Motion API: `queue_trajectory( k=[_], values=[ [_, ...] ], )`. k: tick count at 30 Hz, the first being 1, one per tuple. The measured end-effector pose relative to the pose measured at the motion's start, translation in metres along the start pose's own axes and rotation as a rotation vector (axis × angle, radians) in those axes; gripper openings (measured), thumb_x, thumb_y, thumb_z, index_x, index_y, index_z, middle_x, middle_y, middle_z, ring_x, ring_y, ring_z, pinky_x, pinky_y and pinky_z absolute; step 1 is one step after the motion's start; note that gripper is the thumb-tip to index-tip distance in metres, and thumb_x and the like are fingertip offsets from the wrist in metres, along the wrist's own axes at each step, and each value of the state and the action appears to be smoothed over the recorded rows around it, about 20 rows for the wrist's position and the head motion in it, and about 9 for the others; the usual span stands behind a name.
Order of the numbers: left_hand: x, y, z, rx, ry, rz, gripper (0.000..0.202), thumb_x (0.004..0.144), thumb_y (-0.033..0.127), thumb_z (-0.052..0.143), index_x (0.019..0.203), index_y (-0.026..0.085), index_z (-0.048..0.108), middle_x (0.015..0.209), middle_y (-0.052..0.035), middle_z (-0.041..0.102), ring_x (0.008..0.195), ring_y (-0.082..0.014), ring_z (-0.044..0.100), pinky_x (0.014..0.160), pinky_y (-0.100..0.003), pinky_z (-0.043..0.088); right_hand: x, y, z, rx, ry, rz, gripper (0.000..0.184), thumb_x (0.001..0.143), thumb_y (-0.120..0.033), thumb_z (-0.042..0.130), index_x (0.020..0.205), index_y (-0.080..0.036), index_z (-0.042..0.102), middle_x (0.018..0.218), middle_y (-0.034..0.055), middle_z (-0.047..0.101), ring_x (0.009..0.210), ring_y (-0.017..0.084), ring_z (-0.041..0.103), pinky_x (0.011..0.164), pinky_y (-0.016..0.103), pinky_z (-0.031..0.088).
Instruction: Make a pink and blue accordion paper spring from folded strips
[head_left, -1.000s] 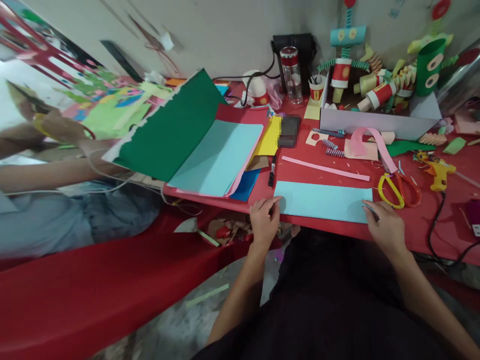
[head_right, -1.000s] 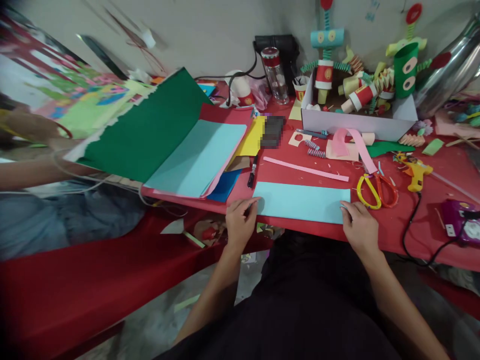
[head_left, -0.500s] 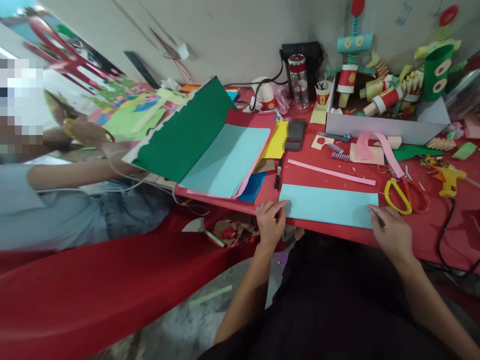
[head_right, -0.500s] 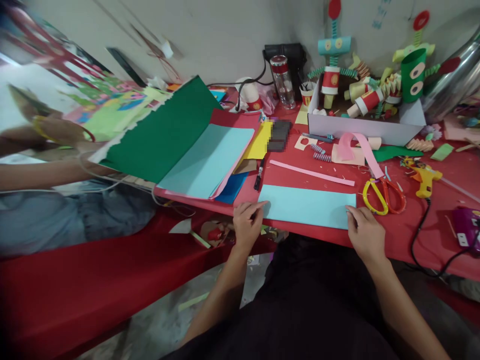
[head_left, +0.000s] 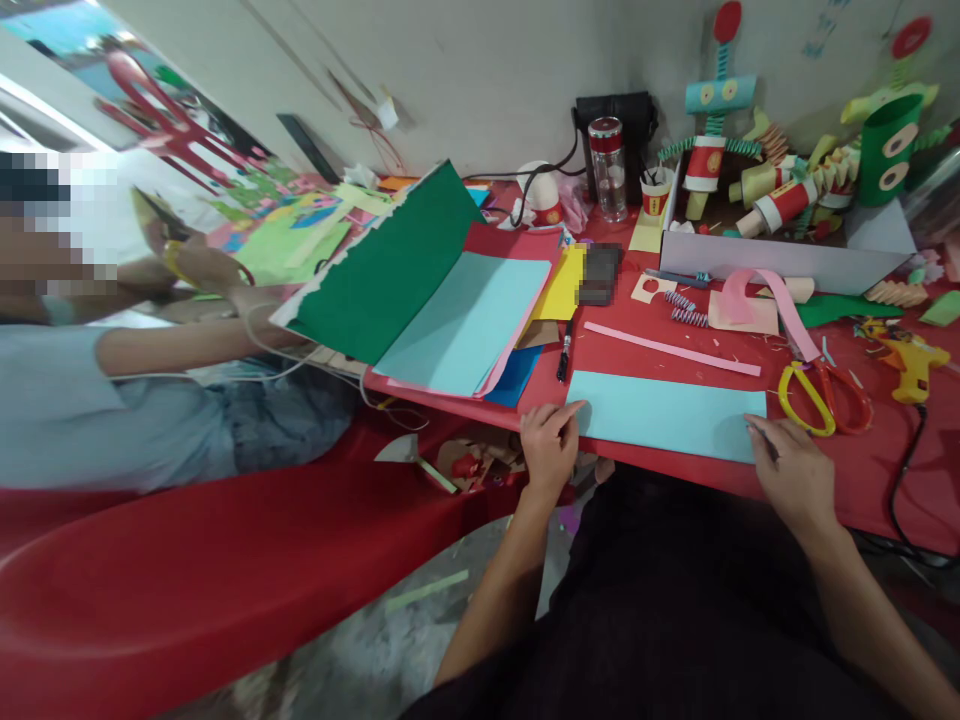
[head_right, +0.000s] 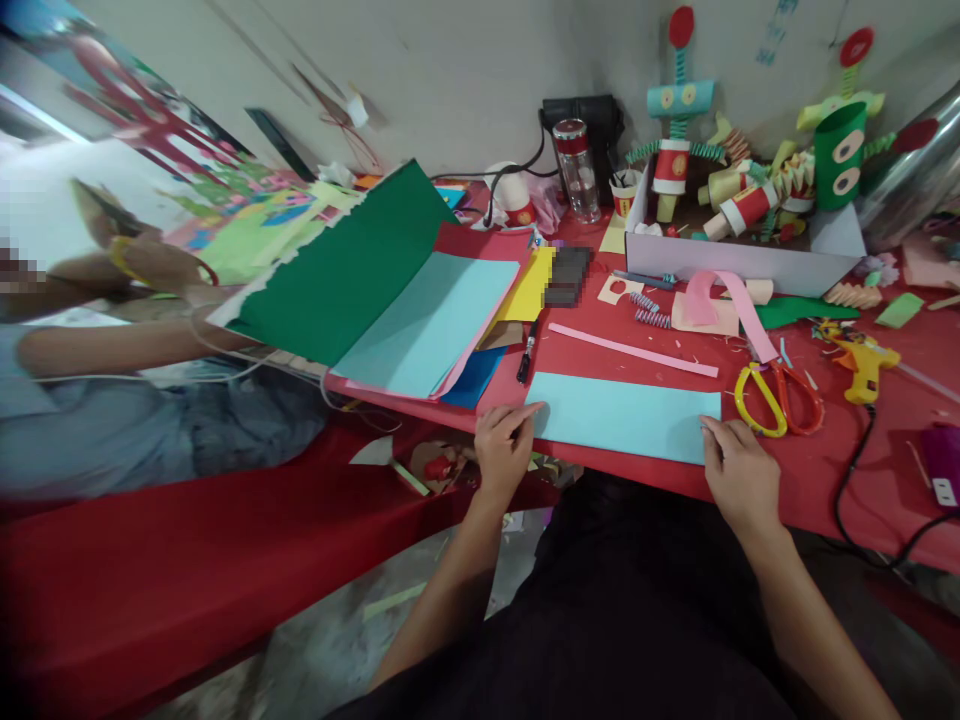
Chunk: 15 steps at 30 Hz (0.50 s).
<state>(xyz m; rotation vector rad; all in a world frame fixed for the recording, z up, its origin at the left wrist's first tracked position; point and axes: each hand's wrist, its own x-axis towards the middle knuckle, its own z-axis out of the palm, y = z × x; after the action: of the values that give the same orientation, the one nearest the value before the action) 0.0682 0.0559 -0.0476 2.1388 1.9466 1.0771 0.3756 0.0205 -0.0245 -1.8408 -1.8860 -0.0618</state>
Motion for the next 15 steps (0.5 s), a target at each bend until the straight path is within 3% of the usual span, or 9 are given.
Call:
queue_trajectory(
  k=[15],
  values=[
    [-0.002, -0.01, 0.007, 0.023, 0.082, 0.079, 0.031, 0.085, 0.016, 0.048, 0.092, 0.025, 0.076, 0.066, -0.0044, 0.054, 0.068, -0.0184, 0.049, 0.073, -0.035, 0.039, -0.004, -0.013, -0.003, -0.237, -0.097, 0.078, 0.034, 0.096, -0.033, 0.04, 0.113, -0.024, 0.067, 0.094, 0.0096, 0.063, 0.064, 0.016, 0.057, 0.047, 0.027, 0.033]
  ],
)
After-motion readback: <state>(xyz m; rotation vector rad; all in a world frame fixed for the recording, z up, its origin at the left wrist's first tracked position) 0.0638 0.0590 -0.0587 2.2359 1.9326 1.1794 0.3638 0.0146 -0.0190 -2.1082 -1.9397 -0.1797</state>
